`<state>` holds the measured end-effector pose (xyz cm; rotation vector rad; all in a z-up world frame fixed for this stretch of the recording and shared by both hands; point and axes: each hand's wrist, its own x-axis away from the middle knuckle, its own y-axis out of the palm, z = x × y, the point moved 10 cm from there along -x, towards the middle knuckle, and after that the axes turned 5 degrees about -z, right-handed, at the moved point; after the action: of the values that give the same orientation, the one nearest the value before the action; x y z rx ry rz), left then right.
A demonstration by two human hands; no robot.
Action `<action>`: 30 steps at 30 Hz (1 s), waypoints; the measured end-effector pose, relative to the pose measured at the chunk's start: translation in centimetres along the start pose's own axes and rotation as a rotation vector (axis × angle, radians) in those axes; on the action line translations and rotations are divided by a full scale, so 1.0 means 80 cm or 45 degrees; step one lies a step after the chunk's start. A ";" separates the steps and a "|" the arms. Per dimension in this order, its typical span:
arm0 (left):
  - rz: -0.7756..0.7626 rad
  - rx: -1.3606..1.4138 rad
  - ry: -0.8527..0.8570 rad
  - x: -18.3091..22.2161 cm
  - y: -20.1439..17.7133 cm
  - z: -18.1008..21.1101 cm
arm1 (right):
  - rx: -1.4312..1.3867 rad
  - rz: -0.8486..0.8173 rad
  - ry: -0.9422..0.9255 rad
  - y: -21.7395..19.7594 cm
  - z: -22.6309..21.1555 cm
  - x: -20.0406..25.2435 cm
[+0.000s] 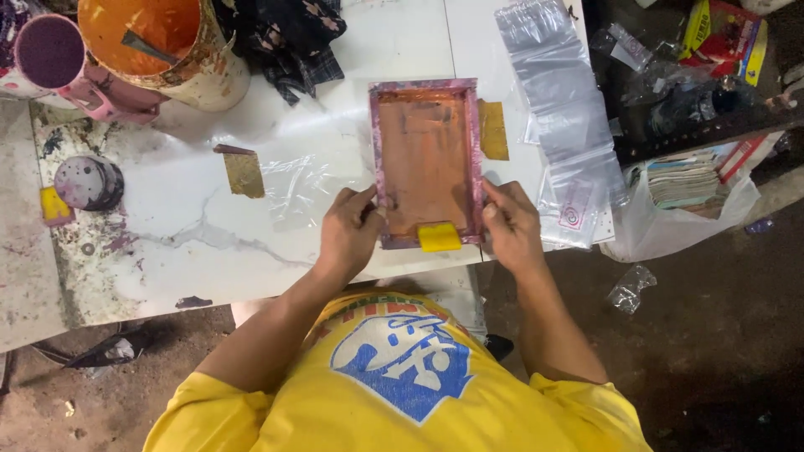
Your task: The person prepares plastic bags by applying adhesive strips, inspects a screen printing frame, and stirs orange ink in a container.
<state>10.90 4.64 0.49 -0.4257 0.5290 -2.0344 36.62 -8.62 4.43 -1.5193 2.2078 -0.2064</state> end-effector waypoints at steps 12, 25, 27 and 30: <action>0.078 0.043 0.085 0.015 -0.012 0.009 | 0.036 -0.036 -0.073 0.002 -0.002 0.015; -0.173 0.068 0.128 -0.017 0.075 0.051 | 0.116 0.108 -0.026 -0.085 0.041 0.019; -0.192 0.101 0.149 -0.020 0.084 0.046 | 0.137 0.096 0.022 -0.090 0.055 0.022; -0.206 0.104 0.159 -0.019 0.079 0.056 | 0.121 0.091 0.044 -0.088 0.052 0.022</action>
<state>18.41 2.29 0.83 -0.3020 0.4979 -2.2410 43.91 -12.40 2.84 -1.3934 2.2414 -0.3126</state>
